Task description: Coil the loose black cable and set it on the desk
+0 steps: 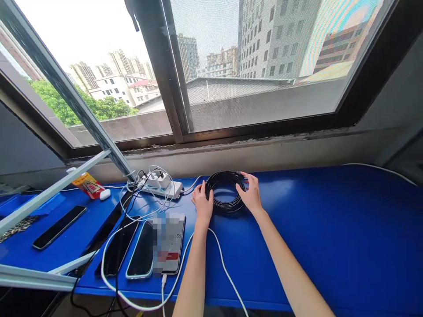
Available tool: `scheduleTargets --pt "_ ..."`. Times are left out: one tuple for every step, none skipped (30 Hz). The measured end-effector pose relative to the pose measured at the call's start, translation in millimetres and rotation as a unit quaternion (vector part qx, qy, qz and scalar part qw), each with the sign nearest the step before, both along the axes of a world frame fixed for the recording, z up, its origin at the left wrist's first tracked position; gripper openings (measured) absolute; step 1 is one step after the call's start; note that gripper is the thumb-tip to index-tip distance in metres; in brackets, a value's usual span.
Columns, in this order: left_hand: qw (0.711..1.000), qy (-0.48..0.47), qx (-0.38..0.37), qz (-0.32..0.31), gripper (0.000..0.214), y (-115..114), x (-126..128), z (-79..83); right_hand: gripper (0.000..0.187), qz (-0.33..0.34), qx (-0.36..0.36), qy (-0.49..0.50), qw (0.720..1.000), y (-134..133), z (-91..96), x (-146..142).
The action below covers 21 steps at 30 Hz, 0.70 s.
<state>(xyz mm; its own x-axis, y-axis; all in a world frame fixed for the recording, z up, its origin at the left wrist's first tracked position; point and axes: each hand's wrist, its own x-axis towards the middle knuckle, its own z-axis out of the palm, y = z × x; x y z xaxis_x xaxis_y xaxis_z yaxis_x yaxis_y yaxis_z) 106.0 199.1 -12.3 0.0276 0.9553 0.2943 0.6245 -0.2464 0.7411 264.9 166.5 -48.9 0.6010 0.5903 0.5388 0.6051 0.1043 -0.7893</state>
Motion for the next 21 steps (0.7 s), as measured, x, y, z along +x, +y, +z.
scheduleTargets --pt "1.0 -0.001 0.005 0.001 0.044 -1 0 0.8 0.03 -0.004 -0.002 0.003 1.0 0 0.5 0" --pt "1.0 -0.003 0.01 0.002 0.044 -3 0 1.7 0.031 -0.009 -0.004 0.007 1.0 -1 1.3 0" --pt "1.0 -0.005 0.014 0.002 0.043 -4 0 2.8 0.031 -0.014 -0.006 0.011 1.0 -1 2.3 0" --pt "1.0 -0.009 0.018 0.003 0.042 -5 0 4.0 0.032 -0.019 -0.008 0.014 1.0 -2 3.4 0" --pt "1.0 -0.013 0.02 0.004 0.041 -6 0 5.2 0.032 -0.023 -0.01 0.017 1.0 -3 4.8 0" --pt "1.0 -0.017 0.022 0.006 0.039 -6 -1 6.3 0.032 -0.027 -0.013 0.02 0.999 -4 6.5 -1" --pt "0.999 -0.021 0.023 0.01 0.037 -6 -1 7.1 0.031 -0.031 -0.019 0.022 0.999 -5 8.3 -1" --pt "0.999 -0.025 0.024 0.014 0.036 -6 -2 7.7 0.03 -0.033 -0.026 0.024 0.999 -5 10.5 -2" --pt "0.999 -0.028 0.024 0.019 0.035 -5 -3 7.9 0.029 -0.036 -0.034 0.025 0.998 -6 12.9 -2" --pt "0.999 -0.03 0.023 0.023 0.035 -3 -4 7.7 0.028 -0.039 -0.045 0.027 0.998 -7 15.7 -3" --pt "0.999 -0.032 0.022 0.027 0.034 -1 -6 7.2 0.027 -0.042 -0.056 0.027 0.997 -8 18.7 -4" --pt "0.999 -0.032 0.02 0.031 0.033 1 -7 6.3 0.026 -0.045 -0.068 0.027 0.996 -10 22.1 -4" --pt "0.999 -0.031 0.018 0.033 0.032 2 -9 5.2 0.025 -0.049 -0.081 0.027 0.995 -11 25.7 -5" --pt "0.999 -0.028 0.015 0.033 0.031 4 -10 4.0 0.025 -0.053 -0.096 0.026 0.994 -13 29.5 -5" --pt "0.999 -0.025 0.012 0.033 0.03 5 -11 2.8 0.024 -0.057 -0.111 0.024 0.992 -14 33.3 -6" --pt "0.999 -0.022 0.009 0.031 0.03 6 -11 1.8 0.024 -0.06 -0.128 0.021 0.99 -16 37.2 -6" --pt "0.999 -0.018 0.005 0.029 0.03 7 -12 1.1 0.023 -0.06 -0.146 0.017 0.987 -18 41.1 -7" --pt "1.0 -0.014 0.001 0.027 0.03 7 -12 0.8 0.022 -0.056 -0.166 0.012 0.985 -20 44.8 -8" --pt "1.0 -0.01 -0.002 0.025 0.031 7 -12 0.8 0.022 -0.048 -0.187 0.007 0.981 -22 48.4 -9" --pt "1.0 -0.006 -0.005 0.024 0.031 6 -12 1.3 0.022 -0.036 -0.212 0.004 0.977 -23 51.8 -10" --pt "1.0 -0.002 -0.008 0.023 0.032 5 -12 2.2 0.023 -0.022 -0.239 0.001 0.971 -25 55.1 -12"
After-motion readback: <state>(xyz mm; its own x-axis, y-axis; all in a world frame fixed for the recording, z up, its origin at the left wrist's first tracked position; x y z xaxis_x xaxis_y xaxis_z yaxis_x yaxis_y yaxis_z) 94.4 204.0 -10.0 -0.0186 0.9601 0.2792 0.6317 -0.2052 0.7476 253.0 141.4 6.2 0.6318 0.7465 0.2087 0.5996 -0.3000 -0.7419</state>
